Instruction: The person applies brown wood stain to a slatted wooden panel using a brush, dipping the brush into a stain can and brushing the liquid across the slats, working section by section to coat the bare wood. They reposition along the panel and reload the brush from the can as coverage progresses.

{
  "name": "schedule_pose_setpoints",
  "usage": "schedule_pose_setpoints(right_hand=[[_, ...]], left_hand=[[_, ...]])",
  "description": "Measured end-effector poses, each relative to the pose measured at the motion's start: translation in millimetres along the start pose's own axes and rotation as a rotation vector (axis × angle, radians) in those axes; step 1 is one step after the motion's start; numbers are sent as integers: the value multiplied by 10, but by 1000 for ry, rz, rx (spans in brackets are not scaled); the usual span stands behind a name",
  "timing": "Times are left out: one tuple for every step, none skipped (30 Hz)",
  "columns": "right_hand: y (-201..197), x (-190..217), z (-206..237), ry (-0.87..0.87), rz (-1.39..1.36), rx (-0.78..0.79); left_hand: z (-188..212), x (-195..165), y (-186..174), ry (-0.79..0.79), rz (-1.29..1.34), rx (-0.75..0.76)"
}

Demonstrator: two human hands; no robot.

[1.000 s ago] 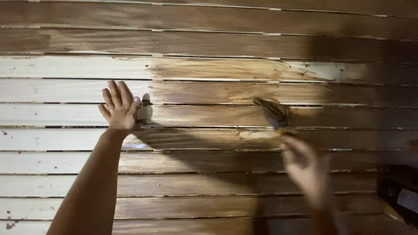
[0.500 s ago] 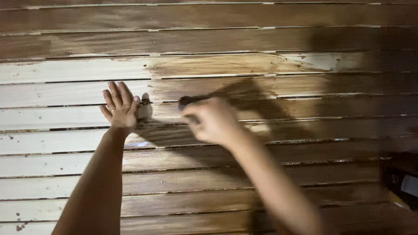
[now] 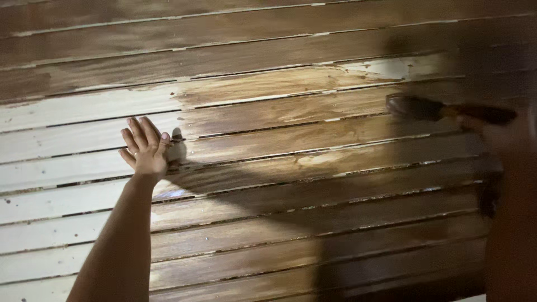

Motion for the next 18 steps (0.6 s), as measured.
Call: schedule_pose_setpoints(right_hand=[[-13,-78,-78,12,14,17],[-65,-132,-126,26,15,1],[-123,-114,-124,33,18,-32],[-184,-110,-110,40,20,-63],[-209,-103,-59,39,18,-130],[-215,-62,55,36,10,-213],[-171,50,274,16,-2,-317],[-137,192,482,-22,-26,-376],[114,381,813,-87,-69,-429],[442,614,1174,-177,-127,-424],[824,837,1532,-259,-183,-385],[1235,1098,1945,-351,-233,-320],[1562,1304,2308,-427,-268,-262],[1857,1530,2674,-501,-301,-201],[2051,1753,2995,-573,-341,-137],[2188,1989,3304,-650,-398,-58],[2198,2205,3556,-714,-475,15],[2114,2373,3728,-763,-564,81]], left_hand=[[5,-7,1,1,11,-3],[14,-1,0,0,22,-6],[7,-3,1,0,11,-5],[-1,-8,7,0,2,-4],[6,2,18,-6,-5,0],[10,-14,7,10,-12,-14],[14,-30,-4,25,-18,-27],[30,-45,-17,38,-22,-43],[43,-35,-10,32,-8,-30],[47,-37,-13,29,6,-22],[45,-41,-19,25,16,-13],[38,-41,-30,18,11,-7],[35,-47,-30,13,0,5],[35,-46,-22,7,-12,18],[33,-44,-29,3,-13,15],[33,-45,-28,0,-13,16],[37,-44,-24,-1,-11,14],[43,-52,-18,5,-10,9]])
Point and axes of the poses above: each hand's wrist, its own z-axis away from the middle knuckle, its own y-axis out of the palm, x = y × z, the point moved 10 cm from there along -z, towards the middle knuckle, and after that the axes turned 5 degrees about -z, right-handed, at the moved point
